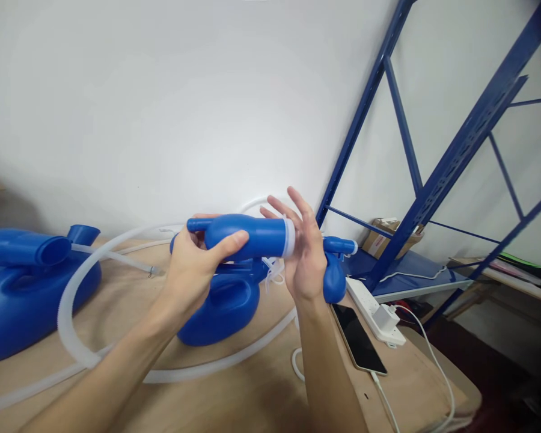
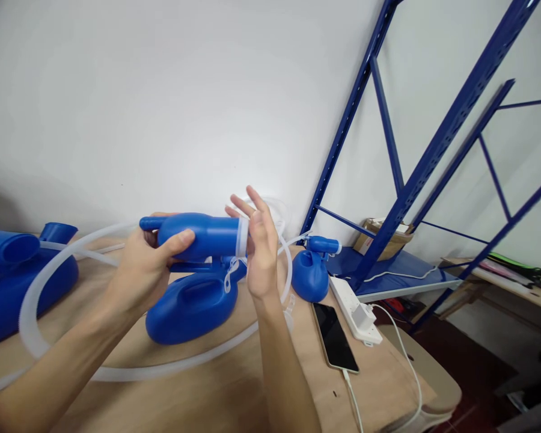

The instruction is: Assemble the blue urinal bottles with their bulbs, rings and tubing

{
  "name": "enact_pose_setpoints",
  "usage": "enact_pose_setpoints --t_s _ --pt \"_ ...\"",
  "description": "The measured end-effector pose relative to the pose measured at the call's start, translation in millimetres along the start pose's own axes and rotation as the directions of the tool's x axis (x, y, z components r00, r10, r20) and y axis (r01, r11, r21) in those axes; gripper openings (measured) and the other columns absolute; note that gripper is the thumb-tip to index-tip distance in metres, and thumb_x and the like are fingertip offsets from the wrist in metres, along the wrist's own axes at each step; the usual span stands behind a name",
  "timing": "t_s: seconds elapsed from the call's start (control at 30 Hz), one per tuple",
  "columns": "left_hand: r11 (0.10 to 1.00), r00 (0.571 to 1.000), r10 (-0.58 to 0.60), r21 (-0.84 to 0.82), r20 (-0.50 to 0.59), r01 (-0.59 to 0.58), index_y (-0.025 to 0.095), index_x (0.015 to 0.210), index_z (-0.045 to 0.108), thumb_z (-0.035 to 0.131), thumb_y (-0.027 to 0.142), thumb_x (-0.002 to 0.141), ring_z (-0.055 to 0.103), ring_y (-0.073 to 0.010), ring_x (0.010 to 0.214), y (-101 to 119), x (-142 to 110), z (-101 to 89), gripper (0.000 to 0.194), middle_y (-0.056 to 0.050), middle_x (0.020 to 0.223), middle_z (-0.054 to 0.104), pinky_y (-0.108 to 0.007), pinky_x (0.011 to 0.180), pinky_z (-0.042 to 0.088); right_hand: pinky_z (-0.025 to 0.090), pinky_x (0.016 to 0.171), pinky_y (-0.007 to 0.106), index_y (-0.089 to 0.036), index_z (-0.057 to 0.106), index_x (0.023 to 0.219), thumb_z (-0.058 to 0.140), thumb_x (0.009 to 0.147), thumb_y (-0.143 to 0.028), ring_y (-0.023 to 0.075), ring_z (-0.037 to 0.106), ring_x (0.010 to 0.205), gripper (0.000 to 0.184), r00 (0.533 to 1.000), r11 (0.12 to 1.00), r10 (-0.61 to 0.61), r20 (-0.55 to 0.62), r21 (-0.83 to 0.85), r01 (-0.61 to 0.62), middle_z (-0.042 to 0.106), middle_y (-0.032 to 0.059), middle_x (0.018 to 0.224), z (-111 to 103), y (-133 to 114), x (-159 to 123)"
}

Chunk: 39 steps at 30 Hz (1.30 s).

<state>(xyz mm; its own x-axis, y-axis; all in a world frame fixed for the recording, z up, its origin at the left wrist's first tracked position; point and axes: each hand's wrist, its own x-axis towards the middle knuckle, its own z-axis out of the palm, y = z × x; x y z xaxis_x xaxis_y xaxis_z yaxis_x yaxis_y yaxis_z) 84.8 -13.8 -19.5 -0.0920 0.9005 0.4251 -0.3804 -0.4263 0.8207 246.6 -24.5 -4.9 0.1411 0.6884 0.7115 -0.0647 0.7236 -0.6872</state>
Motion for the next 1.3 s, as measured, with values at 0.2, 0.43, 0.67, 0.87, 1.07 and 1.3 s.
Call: enact_pose_setpoints --t_s 0.2,0.43,0.67,0.87,1.07,1.3 --pt "0.985 0.995 0.018 -0.169 -0.096 -0.034 0.018 0.099 0.068 0.091 0.051 0.067 0.075 -0.0296 0.091 9 18 -8.1 0.051 -0.007 0.097 0.073 -0.035 0.065 0.065 0.060 0.094 0.042 -0.027 0.059 0.142 0.083 0.082 -0.050 0.0262 0.073 0.113 0.068 0.950 0.933 0.246 0.191 -0.314 -0.178 0.077 0.0093 0.119 -18 -6 6" --pt "0.982 0.988 0.078 -0.160 -0.135 -0.099 0.018 0.098 0.068 0.092 0.047 0.065 0.073 -0.0287 0.095 14 22 -13.7 0.050 -0.006 0.101 0.073 -0.035 0.070 0.066 0.061 0.074 0.033 -0.020 0.077 0.103 0.087 0.078 -0.041 0.0227 0.078 0.086 0.035 0.913 0.909 0.332 0.235 -0.338 -0.244 0.081 0.0049 0.090 -3 -6 0" --pt "0.975 0.993 0.061 -0.209 -0.100 -0.081 0.017 0.101 0.068 0.089 0.052 0.068 0.073 -0.0295 0.100 15 20 -10.1 0.053 -0.006 0.102 0.073 -0.038 0.075 0.067 0.061 0.081 0.034 -0.023 0.077 0.108 0.077 0.089 -0.033 0.0192 0.077 0.086 0.021 0.974 0.956 0.103 0.204 -0.289 -0.041 0.081 0.0026 0.094 0 7 0" --pt "0.960 0.994 -0.006 -0.280 -0.111 -0.025 0.018 0.102 0.068 0.092 0.049 0.067 0.073 -0.0272 0.102 15 21 -9.8 0.052 -0.006 0.104 0.074 -0.033 0.075 0.066 0.061 0.075 0.028 -0.026 0.061 0.098 0.077 0.091 -0.035 0.0149 0.074 0.084 0.020 0.985 0.987 0.034 0.172 -0.163 -0.006 0.072 -0.0018 0.091 -2 7 0" --pt "0.941 0.989 -0.078 -0.337 -0.129 0.031 0.020 0.102 0.068 0.089 0.051 0.071 0.074 -0.0236 0.097 11 24 -12.0 0.049 -0.005 0.103 0.075 -0.027 0.071 0.064 0.062 0.072 0.029 -0.026 0.063 0.096 0.091 0.074 -0.034 0.0168 0.071 0.087 0.036 0.945 0.986 0.063 0.322 -0.169 -0.008 0.070 -0.0001 0.098 2 6 -2" --pt "0.930 0.990 -0.124 -0.355 -0.066 0.093 0.020 0.101 0.071 0.090 0.054 0.070 0.075 -0.0262 0.097 11 22 -10.3 0.050 -0.007 0.103 0.076 -0.031 0.073 0.066 0.062 0.069 0.031 -0.027 0.071 0.078 0.087 0.078 -0.024 0.0171 0.069 0.080 0.016 0.972 0.971 -0.235 -0.005 -0.054 0.235 0.069 -0.0007 0.081 15 26 0"
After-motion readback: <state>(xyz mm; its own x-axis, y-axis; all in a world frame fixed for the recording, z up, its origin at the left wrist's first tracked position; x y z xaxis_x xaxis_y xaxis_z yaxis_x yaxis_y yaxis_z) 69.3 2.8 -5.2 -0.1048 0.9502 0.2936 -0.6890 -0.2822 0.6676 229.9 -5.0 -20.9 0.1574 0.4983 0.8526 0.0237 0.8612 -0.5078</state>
